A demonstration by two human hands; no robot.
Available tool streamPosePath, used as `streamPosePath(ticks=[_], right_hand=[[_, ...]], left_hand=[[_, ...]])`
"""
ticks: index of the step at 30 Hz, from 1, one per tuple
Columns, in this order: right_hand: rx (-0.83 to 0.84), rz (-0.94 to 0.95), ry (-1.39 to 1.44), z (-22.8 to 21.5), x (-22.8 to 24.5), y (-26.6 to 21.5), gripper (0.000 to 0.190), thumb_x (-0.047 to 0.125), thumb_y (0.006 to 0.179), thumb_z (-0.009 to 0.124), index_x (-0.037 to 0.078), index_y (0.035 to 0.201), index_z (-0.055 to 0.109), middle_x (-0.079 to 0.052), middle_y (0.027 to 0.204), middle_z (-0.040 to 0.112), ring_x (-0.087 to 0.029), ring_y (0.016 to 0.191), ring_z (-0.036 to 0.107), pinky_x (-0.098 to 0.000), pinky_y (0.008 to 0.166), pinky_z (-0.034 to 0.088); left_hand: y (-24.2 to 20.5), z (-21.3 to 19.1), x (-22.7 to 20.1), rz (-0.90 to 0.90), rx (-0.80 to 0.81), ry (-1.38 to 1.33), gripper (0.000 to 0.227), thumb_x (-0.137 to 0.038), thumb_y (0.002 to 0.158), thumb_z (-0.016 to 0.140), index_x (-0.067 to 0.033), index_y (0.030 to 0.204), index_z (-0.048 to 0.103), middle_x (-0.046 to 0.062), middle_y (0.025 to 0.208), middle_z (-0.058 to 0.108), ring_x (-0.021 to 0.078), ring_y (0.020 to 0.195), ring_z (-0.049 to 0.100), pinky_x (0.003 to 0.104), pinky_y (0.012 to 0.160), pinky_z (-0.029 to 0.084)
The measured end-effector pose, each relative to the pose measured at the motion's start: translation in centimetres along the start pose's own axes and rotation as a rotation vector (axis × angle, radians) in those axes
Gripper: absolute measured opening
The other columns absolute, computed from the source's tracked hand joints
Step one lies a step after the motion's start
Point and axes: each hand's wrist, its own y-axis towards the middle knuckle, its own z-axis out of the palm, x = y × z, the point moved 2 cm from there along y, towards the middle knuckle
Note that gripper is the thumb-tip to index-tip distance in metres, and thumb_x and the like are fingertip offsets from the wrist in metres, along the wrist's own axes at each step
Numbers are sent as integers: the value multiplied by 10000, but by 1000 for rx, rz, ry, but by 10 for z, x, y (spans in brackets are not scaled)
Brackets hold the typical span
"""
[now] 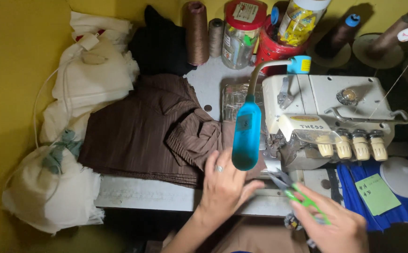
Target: Trimming loose threads from pleated fabric pieces using thread nippers at a sewing station
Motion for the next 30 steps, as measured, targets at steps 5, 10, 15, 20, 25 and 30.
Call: streamPosePath(ticks=[5,10,15,20,25,30], right_hand=[[105,346,-401,16,-106,-34,325,219,753,588,197,1077,603,-16,837,642,-146,692,587,-275,542,473],[-25,-36,-685,31,-107,-31,328,227,745,572,171,1067,593,-48,1185,548,-221,1147,490,-386,863,430],[-48,-265,206,20,-27,-34,432,181,779,275,-32,1083,496,-184,1162,500,-259,1139,465,-312,994,336],[146,-284,648,-6,-71,-28,467,401,784,417,-4,994,518,-117,944,609,-187,893,604,-293,822,483],[-272,369,496,-24,-13,-9,196,111,903,459,-46,937,571,-123,697,570,-144,515,510,-205,521,399],[-198,257,363,-15,-12,-4,137,-108,859,453,-84,927,570,-136,917,600,-145,825,557,-224,823,431]], left_hand=[[5,-12,-6,119,-93,-123,111,31,845,453,56,894,549,166,828,538,311,736,499,410,736,439],[2,-14,-12,33,-17,-426,206,47,848,389,44,980,547,162,979,590,304,959,577,362,783,442],[14,-43,-42,135,273,-844,177,16,858,504,44,1032,517,152,949,585,196,811,597,262,733,495],[-10,-39,-25,-177,816,-1207,269,-234,818,482,-45,1007,451,18,860,524,85,751,498,219,646,402],[-60,11,0,350,1225,-1666,606,-667,801,276,-75,726,381,33,627,407,155,514,391,295,485,296],[-29,121,-40,-468,830,-2061,319,-347,719,448,-63,855,399,94,797,472,195,680,471,301,597,373]])
